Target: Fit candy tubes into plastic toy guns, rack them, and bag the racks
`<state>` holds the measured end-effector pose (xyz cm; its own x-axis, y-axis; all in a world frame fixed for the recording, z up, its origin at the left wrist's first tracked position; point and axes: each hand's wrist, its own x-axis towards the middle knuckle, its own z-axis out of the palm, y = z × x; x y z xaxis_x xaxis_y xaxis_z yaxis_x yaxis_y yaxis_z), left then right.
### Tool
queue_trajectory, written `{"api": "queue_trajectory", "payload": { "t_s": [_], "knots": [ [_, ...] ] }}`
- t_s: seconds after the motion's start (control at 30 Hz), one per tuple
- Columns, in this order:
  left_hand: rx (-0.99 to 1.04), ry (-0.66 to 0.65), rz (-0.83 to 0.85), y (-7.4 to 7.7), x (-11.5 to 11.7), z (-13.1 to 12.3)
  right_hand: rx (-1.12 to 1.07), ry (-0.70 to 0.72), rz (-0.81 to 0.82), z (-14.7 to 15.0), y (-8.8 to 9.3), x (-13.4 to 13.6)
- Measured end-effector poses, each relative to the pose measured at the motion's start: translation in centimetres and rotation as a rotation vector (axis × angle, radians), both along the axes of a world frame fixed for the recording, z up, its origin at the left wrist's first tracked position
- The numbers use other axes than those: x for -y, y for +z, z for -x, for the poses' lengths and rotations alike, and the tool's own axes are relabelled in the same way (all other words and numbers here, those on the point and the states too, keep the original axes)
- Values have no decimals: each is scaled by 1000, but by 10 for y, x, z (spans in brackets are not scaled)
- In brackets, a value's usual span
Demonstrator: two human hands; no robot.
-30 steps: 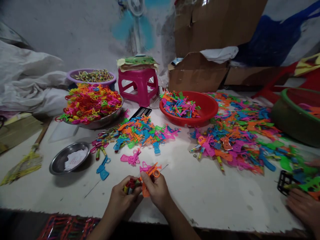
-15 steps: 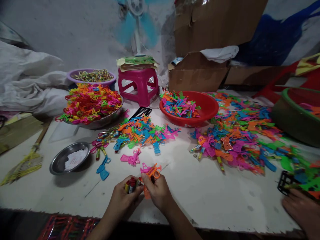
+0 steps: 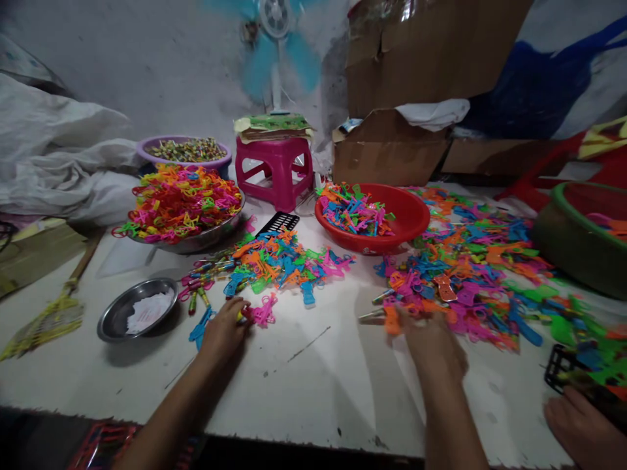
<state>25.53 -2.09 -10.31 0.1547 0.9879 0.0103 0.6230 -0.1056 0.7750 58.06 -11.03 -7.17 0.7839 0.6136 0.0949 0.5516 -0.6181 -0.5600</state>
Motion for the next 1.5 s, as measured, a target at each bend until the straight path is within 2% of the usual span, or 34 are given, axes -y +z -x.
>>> {"api": "queue_trajectory", "payload": {
  "t_s": [0.03,0.07,0.1,0.13,0.17,0.23,0.27,0.33,0.43,0.53,0.6,0.67,0.73,0.77,0.87,0.93,1.0,1.07,1.2,1.27,1.4,1.5],
  "knots": [
    [5,4,16,-2,-8,3,42,-117,28,-6,4,1],
    [16,-3,39,-4,-12,4,28,-156,22,-3,6,2],
    [35,-22,63,-7,-12,2,-25,-111,-12,7,4,1],
    [57,-43,89,-9,-8,-3,-98,13,-74,24,0,-1],
    [81,-61,114,-11,-1,-9,-220,222,-154,44,-6,-3],
    [130,-88,171,-13,18,-20,-423,524,-162,86,-22,-7],
    [194,-98,225,-12,28,-25,-564,646,-163,103,-30,-9],
    [402,-112,395,-6,44,-28,-822,771,-183,127,-41,-9],
    [739,-128,648,10,53,-23,-1145,850,-271,136,-46,-7],
    [876,-209,852,23,52,-18,-1452,853,-404,135,-39,-5],
    [919,-277,1046,26,53,-18,-1552,847,-473,139,-32,-3],
    [931,-313,1183,24,57,-23,-1536,912,-478,145,-25,-2],
    [910,-316,1136,21,63,-28,-1490,919,-474,150,-20,-1],
    [891,-302,1060,19,66,-31,-1463,869,-488,152,-19,-1],
    [806,-150,800,17,73,-34,-1315,590,-564,153,-17,-4],
    [743,-38,694,17,75,-33,-1212,485,-578,154,-18,-6],
    [696,5,630,17,76,-33,-1147,490,-556,157,-20,-7],
    [686,-4,604,15,77,-33,-1093,560,-533,162,-23,-6],
    [681,-88,613,9,79,-36,-982,663,-536,170,-25,0],
    [668,-117,616,6,80,-37,-961,674,-535,171,-25,2],
    [691,-40,599,6,80,-38,-876,662,-562,170,-24,4],
    [683,-32,566,10,78,-40,-864,664,-552,170,-25,5]
  ]
}}
